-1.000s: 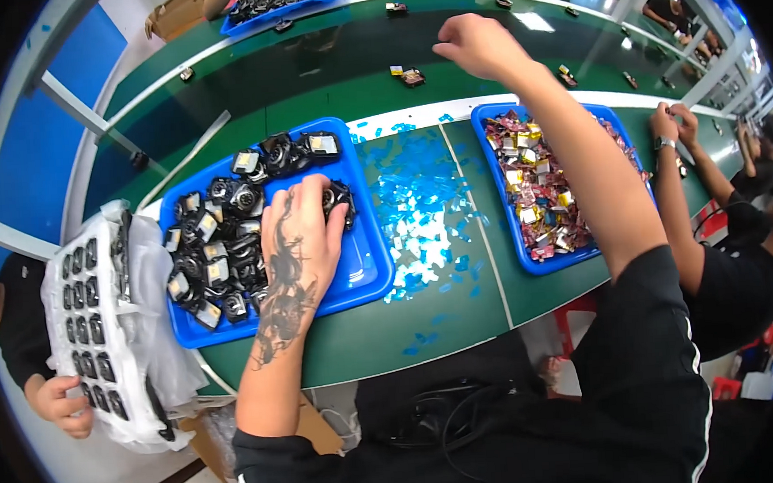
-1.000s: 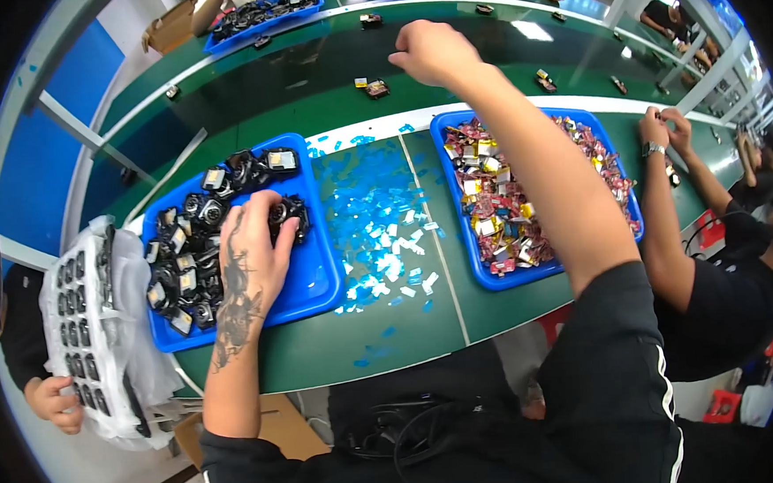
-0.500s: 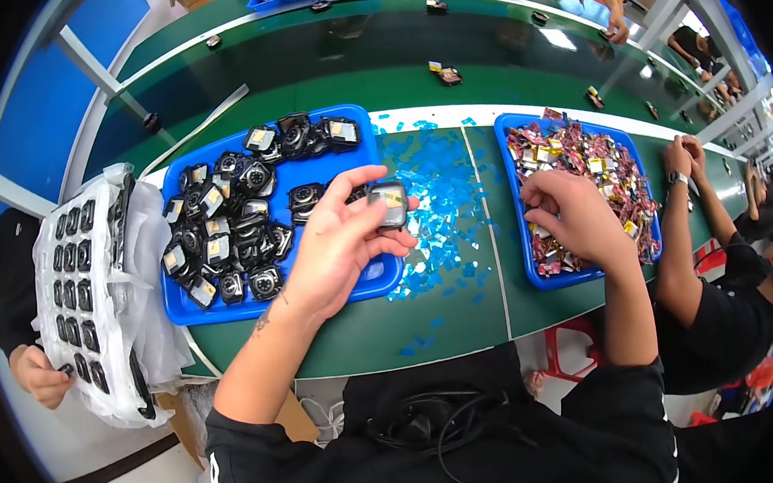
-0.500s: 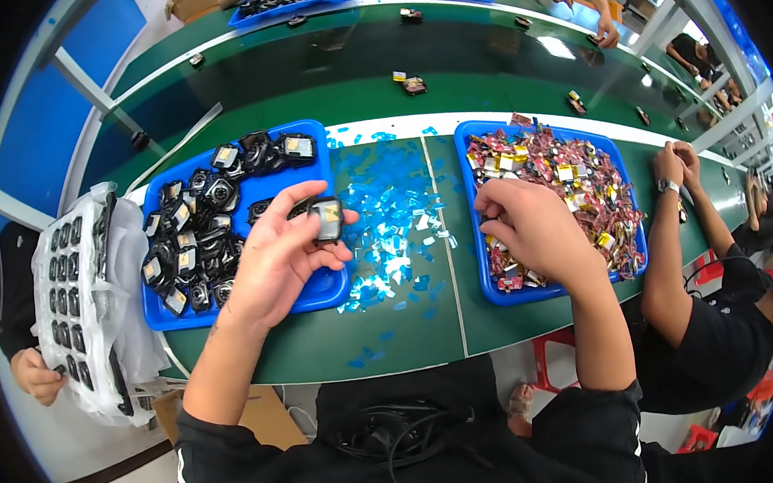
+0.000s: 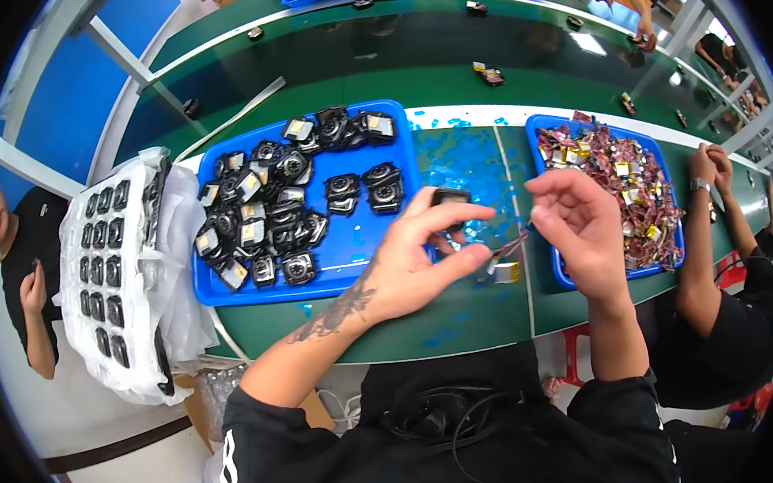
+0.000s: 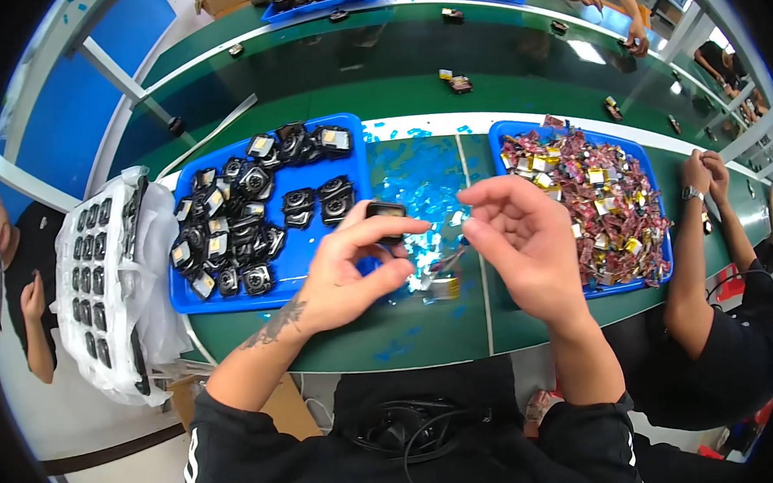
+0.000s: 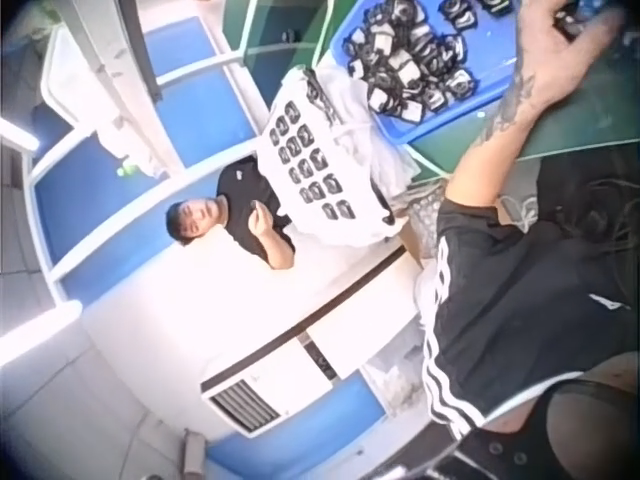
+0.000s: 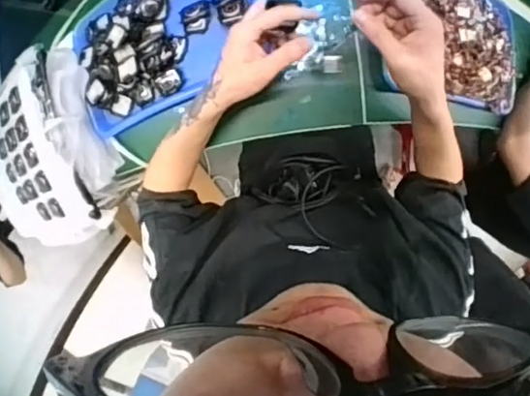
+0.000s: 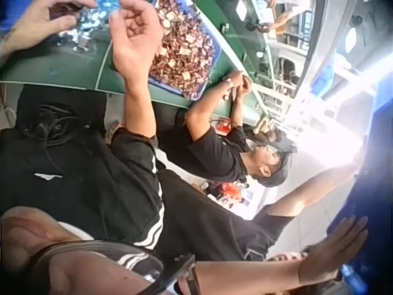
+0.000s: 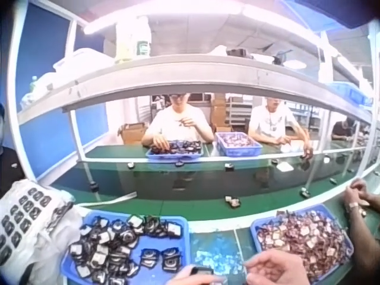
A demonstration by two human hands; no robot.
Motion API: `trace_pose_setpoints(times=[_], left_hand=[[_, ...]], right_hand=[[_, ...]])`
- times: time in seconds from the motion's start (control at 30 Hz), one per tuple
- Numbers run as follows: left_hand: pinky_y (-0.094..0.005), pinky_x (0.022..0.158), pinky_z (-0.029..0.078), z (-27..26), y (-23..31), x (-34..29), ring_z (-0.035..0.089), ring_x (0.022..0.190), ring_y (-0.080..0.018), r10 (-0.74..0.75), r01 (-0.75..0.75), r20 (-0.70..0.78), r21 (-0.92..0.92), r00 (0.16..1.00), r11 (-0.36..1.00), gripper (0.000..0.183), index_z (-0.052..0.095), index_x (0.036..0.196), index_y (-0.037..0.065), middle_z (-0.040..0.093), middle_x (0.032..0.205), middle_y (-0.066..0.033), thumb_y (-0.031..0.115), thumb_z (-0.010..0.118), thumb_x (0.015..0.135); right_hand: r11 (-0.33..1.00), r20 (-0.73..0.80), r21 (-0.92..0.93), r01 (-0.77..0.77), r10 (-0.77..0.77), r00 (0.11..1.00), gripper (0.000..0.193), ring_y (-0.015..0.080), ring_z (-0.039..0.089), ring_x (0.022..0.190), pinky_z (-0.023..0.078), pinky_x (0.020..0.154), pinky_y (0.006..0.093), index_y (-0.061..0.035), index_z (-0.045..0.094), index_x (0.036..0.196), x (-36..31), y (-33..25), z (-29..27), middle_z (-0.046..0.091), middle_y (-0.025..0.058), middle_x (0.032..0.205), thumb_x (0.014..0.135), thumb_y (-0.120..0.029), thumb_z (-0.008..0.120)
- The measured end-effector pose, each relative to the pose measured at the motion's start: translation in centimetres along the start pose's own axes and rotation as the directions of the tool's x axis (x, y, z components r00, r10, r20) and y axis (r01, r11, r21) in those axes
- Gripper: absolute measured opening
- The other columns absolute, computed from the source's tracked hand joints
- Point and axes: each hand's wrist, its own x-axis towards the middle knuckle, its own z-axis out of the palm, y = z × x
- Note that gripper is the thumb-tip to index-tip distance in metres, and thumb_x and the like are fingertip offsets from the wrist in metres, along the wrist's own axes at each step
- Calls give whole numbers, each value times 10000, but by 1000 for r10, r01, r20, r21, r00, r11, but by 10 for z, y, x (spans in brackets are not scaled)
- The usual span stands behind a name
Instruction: Assembling the internal components, batteries, and cases of smartwatches at an industrial workbench.
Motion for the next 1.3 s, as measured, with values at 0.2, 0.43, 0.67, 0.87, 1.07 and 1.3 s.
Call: trace_pose_setpoints(times=[0.2, 0.43, 0.67, 0.87, 1.07, 1.3], left_hand=[[-246, 725, 456, 3, -8, -3, 539, 846, -118, 27, -26, -21, 51, 999, 998, 152, 696, 965, 19, 563, 1032, -70, 76, 722, 827], [-284, 722, 453, 4, -7, -10, 549, 870, -155, 1, 2, -59, 50, 998, 999, 106, 680, 913, 6, 558, 979, -85, 99, 692, 864], [-331, 779, 468, 3, -8, 4, 572, 905, -213, 14, -2, -79, 144, 997, 990, 115, 680, 944, 4, 572, 984, -127, 92, 667, 872], [-384, 944, 443, 2, -12, -4, 576, 1039, -291, 78, -59, -76, 228, 994, 972, 171, 701, 1027, 18, 687, 1006, -136, 76, 648, 875], [-322, 766, 496, 4, -11, -21, 632, 882, -245, 69, -38, -115, 255, 991, 966, 111, 713, 928, 31, 614, 973, -129, 100, 692, 844], [-328, 813, 488, 3, -11, -9, 617, 853, -214, -13, 52, -225, 165, 974, 985, 89, 729, 874, 26, 660, 839, -104, 89, 675, 842]], right_hand=[[970, 81, 223, -99, 83, 993, 152, 44, 601, 782, 499, 706, 183, 22, 601, 1032, 6, 14, 39, 631, 28, 893, 886, 12, 642], [989, 91, 117, -90, 79, 993, 88, 50, 599, 742, 494, 668, 185, 18, 596, 959, 3, 25, 40, 630, 20, 846, 894, -7, 650], [990, 32, -141, -20, 25, 999, 80, 21, 508, 681, 421, 586, 188, -8, 591, 886, 14, 26, 35, 576, -12, 797, 873, -27, 667], [883, 20, -416, 219, -231, 973, 104, 130, 582, 628, 477, 563, 265, -29, 624, 840, 11, 28, 40, 582, 58, 751, 812, -36, 724], [863, 99, -462, 203, -178, 979, 106, 116, 573, 645, 473, 579, 258, -9, 602, 879, -7, 20, 51, 578, 65, 776, 885, -81, 680], [820, 147, -509, 261, -216, 965, 106, 358, 622, 718, 493, 615, 400, -35, 558, 891, -7, 17, 41, 614, 156, 808, 891, -90, 648]])
